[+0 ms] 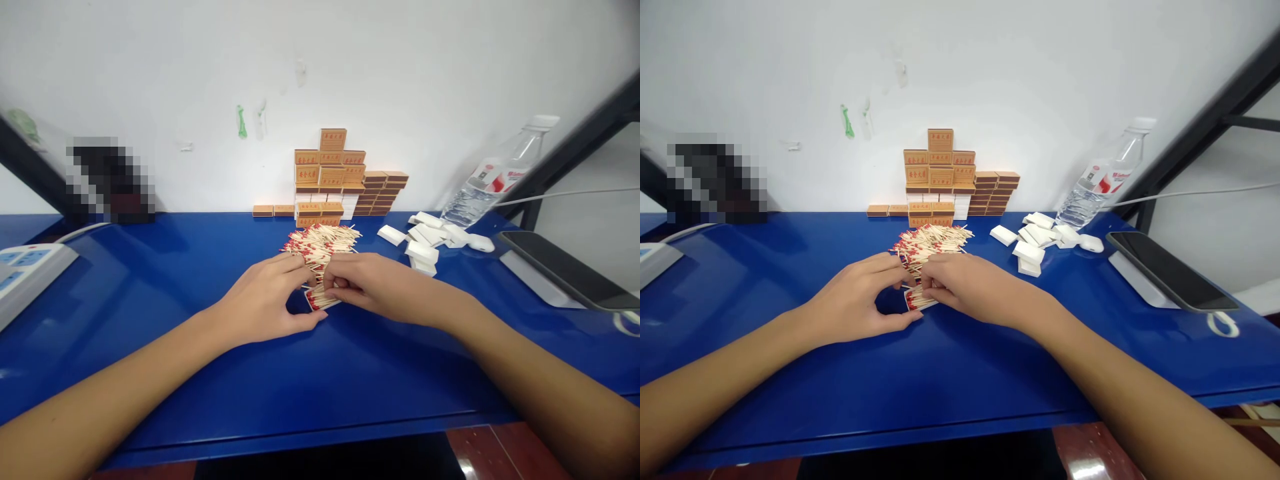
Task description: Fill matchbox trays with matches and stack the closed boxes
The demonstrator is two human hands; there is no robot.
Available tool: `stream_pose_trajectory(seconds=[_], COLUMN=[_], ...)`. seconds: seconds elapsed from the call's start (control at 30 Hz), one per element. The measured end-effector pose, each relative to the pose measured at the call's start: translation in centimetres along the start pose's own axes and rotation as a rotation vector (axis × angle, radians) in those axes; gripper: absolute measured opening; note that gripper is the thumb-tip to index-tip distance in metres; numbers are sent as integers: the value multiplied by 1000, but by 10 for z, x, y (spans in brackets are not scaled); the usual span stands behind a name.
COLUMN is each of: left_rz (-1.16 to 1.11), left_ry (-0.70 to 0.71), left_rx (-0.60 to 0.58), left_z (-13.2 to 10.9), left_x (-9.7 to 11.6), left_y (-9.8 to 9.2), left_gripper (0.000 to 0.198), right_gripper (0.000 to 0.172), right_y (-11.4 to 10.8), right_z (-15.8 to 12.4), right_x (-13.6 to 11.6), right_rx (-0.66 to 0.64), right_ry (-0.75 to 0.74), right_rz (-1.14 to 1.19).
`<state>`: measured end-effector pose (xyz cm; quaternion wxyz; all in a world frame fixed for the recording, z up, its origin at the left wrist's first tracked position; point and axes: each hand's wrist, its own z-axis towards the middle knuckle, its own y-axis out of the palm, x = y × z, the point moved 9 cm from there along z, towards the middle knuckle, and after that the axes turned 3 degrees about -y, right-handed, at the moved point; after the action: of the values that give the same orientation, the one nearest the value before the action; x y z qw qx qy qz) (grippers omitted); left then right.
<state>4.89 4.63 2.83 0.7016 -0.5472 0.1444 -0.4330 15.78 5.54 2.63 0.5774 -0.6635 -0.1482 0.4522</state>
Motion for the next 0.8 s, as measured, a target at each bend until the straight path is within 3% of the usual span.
stream_pose_trajectory(seconds=[0.33,0.6,0.8], left_rz=[13,25,15], left_ry=[19,12,18], left_rx=[22,8,-1], left_z=[0,0,1], left_x=[2,0,0], left_y=[-2,-1,0], left_gripper=[23,24,26], right_gripper=[9,17,11], right_y=[-14,-10,-6], right_z=[-4,-4,-5], right_x=[7,8,1], right_rx=[61,31,-27], right_ry=[-1,29,37], right_rz=[-54,-66,-26])
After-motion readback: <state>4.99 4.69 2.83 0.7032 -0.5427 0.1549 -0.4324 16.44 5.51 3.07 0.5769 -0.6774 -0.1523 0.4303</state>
